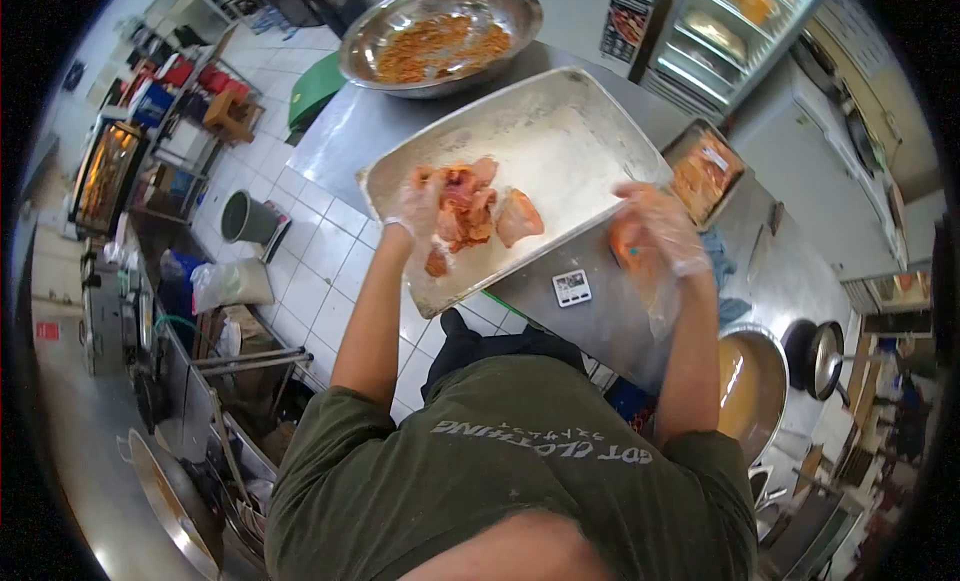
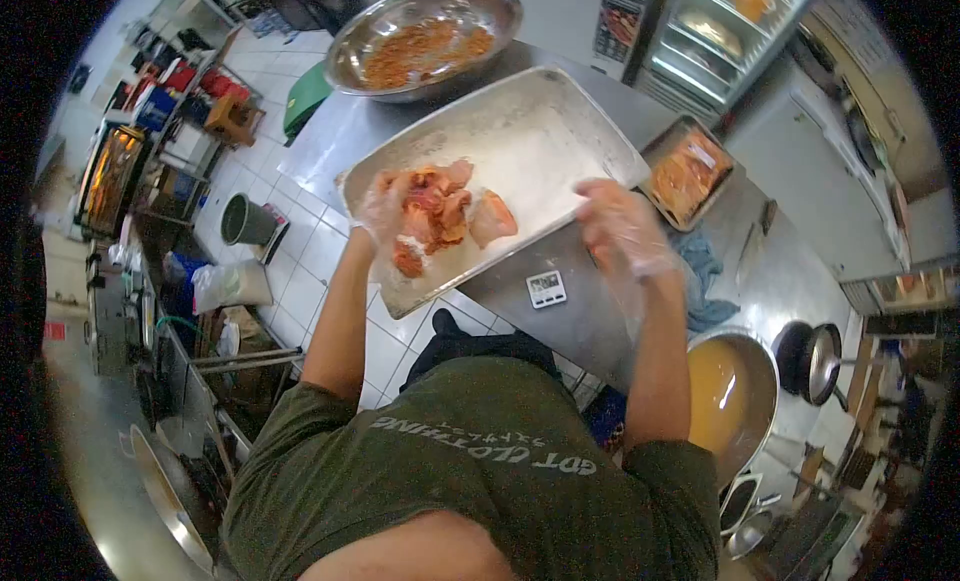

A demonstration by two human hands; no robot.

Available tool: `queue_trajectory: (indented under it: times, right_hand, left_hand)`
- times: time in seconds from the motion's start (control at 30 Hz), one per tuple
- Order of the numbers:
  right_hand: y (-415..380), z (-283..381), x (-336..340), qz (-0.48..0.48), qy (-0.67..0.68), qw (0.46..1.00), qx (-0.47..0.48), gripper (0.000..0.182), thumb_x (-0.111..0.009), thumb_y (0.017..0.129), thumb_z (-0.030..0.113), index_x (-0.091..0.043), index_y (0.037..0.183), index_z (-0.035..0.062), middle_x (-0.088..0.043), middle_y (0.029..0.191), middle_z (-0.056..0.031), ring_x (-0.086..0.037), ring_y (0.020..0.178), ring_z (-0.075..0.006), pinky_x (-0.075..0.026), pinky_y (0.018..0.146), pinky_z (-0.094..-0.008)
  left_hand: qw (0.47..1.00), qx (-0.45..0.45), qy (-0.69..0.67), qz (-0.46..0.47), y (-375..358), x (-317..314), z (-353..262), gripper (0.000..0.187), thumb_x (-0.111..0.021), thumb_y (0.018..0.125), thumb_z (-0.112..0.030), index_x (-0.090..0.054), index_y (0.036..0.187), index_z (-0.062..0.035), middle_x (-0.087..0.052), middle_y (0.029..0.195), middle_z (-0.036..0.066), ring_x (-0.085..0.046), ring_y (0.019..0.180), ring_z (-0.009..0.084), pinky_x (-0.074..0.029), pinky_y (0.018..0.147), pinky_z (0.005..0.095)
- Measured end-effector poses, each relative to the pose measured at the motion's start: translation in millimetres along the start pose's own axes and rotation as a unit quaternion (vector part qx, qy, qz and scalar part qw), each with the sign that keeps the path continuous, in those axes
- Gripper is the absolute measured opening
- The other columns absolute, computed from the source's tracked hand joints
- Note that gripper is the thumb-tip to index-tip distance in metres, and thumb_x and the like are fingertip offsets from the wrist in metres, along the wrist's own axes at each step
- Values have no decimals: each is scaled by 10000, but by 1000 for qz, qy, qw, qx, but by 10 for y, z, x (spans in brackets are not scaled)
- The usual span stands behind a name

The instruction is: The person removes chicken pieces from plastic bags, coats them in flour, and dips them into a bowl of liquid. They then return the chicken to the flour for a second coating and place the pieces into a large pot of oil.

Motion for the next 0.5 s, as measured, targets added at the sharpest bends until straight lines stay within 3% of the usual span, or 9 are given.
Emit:
queue_trajectory:
  times: [0.03,0.07,0.13,0.17,0.2,0.23,0.3,0.43,0.5]
  right_hand:
    - [-149,-132,324,-43,-4,998,-46,322,-579,944,321,-643,1118,58,-668,991,-107,-637,690,-183,-531,593,-333]
    - [-247,-259,723,-49,-302,952,22,335,-582,936,319,-637,1133,53,-673,1008,-144,-655,741,-245,-538,628,-373]
    - [-442,-833,1127,-38,-616,786,-37,335,-567,919,300,-643,1110,36,-676,1026,-191,-675,842,-323,-542,704,-419]
    - [-572,-1148,1323,-36,-645,748,-154,324,-549,911,284,-656,1074,24,-674,1027,-202,-678,893,-338,-539,745,-426]
    - [-721,-1417,1485,-33,-662,701,-264,319,-531,904,268,-668,1037,13,-671,1028,-213,-680,943,-353,-537,786,-433]
    - [-677,-1459,1439,-78,-609,759,-216,303,-536,897,264,-677,1041,38,-666,1057,-218,-670,958,-365,-529,808,-443]
    - [-429,-1567,1287,-146,-534,829,-73,290,-559,880,286,-696,1029,79,-665,1068,-225,-656,973,-381,-520,835,-455]
    - [-107,-1651,1249,-281,-423,845,167,292,-593,867,324,-715,978,84,-683,1005,-214,-648,973,-388,-513,843,-450]
    - [106,-1582,975,-150,-460,872,69,262,-611,864,298,-711,958,75,-686,997,-209,-646,949,-402,-514,836,-448]
  left_hand:
    - [998,37,-49,4,132,68,326,226,-511,1005,-258,-606,1110,-83,-578,1006,54,-560,819,168,-490,697,272]
    - [999,-10,-35,6,223,132,446,217,-523,998,-252,-608,1105,-85,-581,1003,53,-557,801,167,-485,678,281]
    - [976,-194,103,3,96,166,255,204,-561,972,-238,-610,1105,-91,-590,970,40,-560,786,158,-481,656,298]
    - [919,-325,220,-36,-181,138,-47,207,-588,954,-229,-609,1111,-96,-596,939,28,-566,789,149,-482,653,306]
    - [938,-299,167,-58,-365,105,-348,160,-560,958,-204,-603,1084,-116,-569,865,21,-551,741,149,-467,625,298]
    - [951,-276,110,-83,-568,74,-660,125,-532,962,-178,-597,1058,-135,-541,790,13,-536,692,149,-452,598,290]
    - [968,153,-199,-14,-480,1,154,123,-553,970,-230,-600,1057,-156,-525,696,-29,-482,557,100,-395,484,256]
    - [979,128,-157,-1,-473,-96,187,114,-570,969,-262,-598,1035,-173,-481,619,-72,-383,470,47,-299,418,225]
    - [977,124,-172,14,-555,-221,-33,99,-571,965,-229,-595,1023,-153,-497,663,-64,-418,515,53,-333,446,226]
Point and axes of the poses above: each hand's wrist, its own y-axis towards the middle knuckle, its own x-axis out of the back of the hand, z = x × y, the point moved 9 cm from there along y, towards the middle knuckle
